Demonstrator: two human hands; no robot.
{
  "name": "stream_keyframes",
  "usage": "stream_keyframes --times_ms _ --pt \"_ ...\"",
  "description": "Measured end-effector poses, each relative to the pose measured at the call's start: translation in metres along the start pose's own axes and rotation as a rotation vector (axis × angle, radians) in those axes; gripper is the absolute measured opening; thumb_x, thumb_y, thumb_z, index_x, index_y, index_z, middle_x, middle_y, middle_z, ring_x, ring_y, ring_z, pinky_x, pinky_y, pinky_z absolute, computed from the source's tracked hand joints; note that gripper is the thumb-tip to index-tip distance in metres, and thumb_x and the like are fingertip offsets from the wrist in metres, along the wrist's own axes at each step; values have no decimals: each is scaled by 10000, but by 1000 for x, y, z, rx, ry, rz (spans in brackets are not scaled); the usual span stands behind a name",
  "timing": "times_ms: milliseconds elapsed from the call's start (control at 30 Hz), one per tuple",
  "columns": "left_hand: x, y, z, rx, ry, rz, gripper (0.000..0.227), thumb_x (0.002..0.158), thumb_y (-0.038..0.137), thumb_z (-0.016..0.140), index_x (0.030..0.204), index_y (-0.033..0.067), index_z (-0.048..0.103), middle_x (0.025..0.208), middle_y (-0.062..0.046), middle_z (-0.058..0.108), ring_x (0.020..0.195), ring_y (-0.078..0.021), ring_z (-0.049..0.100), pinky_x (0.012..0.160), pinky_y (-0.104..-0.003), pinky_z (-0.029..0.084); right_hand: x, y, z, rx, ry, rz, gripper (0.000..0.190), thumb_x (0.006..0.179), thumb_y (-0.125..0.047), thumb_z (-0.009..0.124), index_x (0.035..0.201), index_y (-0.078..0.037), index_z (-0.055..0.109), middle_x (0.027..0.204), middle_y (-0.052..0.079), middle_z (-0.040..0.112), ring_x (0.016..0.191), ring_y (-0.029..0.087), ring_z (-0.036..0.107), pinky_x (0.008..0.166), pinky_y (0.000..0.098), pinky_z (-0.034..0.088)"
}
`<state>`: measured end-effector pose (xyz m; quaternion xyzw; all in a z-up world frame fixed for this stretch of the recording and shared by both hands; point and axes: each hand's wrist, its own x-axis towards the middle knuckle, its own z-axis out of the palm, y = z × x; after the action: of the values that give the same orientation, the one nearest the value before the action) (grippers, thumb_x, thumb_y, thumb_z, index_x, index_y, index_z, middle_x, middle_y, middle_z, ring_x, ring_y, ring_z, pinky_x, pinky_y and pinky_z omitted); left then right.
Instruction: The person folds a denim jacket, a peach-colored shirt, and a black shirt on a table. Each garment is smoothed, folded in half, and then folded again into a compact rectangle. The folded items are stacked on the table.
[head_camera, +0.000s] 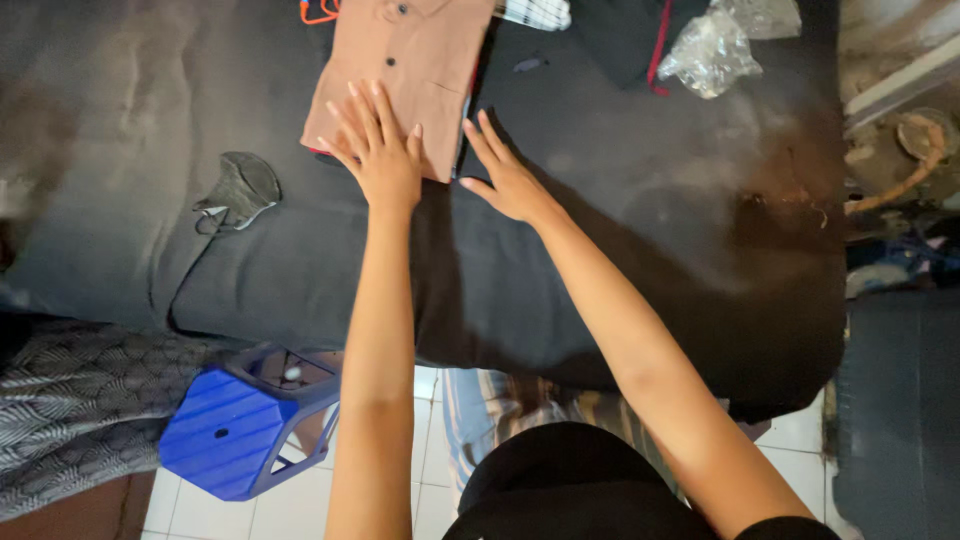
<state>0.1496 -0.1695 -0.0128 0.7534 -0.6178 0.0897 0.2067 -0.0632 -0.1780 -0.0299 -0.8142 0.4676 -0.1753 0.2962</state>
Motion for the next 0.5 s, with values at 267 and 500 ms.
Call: stream_keyframes --times_ms 267,500 --pt "-126 137 24 -138 -111 272 660 1065 326 471 1631 38 291 1717 -121 235 1597 -295 178 1270 -560 150 -69 49 -34 -366 165 251 664 1053 -545 381 1634 -245 267 1720 6 170 1592 298 96 1253 562 36" --pt "-101 162 56 -197 -161 314 639 1068 375 377 1610 43 313 1697 -96 251 1573 -242 195 1265 -515 129 -69 123 -58 -278 331 245 673 1086 -493 410 1651 -169 243 1734 122 137 1600 334 93 1255 583 69"
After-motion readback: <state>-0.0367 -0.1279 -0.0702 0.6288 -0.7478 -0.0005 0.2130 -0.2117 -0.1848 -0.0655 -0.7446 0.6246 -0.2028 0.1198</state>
